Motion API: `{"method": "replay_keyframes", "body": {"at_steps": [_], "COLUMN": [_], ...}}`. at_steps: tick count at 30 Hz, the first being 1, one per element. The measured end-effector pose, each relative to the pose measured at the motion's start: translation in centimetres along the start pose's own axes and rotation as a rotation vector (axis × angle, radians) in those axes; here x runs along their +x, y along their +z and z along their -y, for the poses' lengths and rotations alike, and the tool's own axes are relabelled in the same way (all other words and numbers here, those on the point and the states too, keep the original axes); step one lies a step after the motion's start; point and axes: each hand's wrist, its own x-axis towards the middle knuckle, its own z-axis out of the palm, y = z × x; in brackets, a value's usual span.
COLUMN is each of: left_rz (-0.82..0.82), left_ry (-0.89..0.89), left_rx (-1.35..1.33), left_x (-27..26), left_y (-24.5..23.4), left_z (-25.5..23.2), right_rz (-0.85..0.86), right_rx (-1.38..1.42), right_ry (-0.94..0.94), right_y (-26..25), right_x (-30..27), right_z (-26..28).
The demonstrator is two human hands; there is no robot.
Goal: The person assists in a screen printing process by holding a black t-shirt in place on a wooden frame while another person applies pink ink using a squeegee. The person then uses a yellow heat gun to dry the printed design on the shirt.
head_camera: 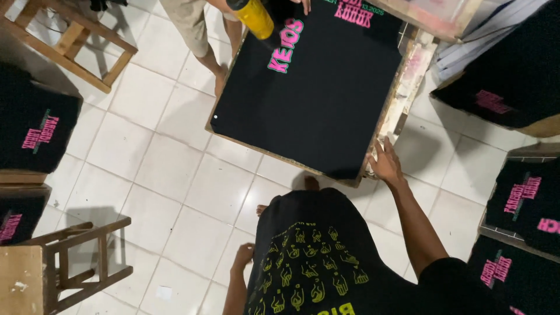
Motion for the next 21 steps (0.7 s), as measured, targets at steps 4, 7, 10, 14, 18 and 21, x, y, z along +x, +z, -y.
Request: {"method": "replay_keyframes", "body": {"at_steps": [4,7,10,14,18,21], "left_rz": [-0.147,-0.259,-0.290,-0.261,-0.211,-0.168], "left_ry": [-0.087,-0.005,0.056,0.055,-0.001,-0.065], "left_rx": [-0.058,-0.129,-0.141,-0.132,-0.094,-0.067], "left_x": [4.6,5.7,5.5,5.7,3.1,2.9], "left_y": [-3.1,-5.2,-6.4,-5.5,-4.1,-2.0], "left_z": [-6.0,-11.8,-17.3,-18.9,-18.6,-15.0], "right_rz": [-0.023,-0.071,-0.190,-0.310,-0.322,-0.192], "right_rx": [-0.010,-0.084,-0.149,-0.192,-0.200,-0.156], "right_ry": [-0.105,-0.204,-0.315,-0.375,-0.301,-0.211], "right_y": [-0.1,2.4,4.3,5.2,6.3,6.7], "right_x": [-0.1,0.4,0.4,0.6,0.6,0.7], "right_z": [1.6,0.2,-0.9,-1.9,-3.2,-3.4]}}
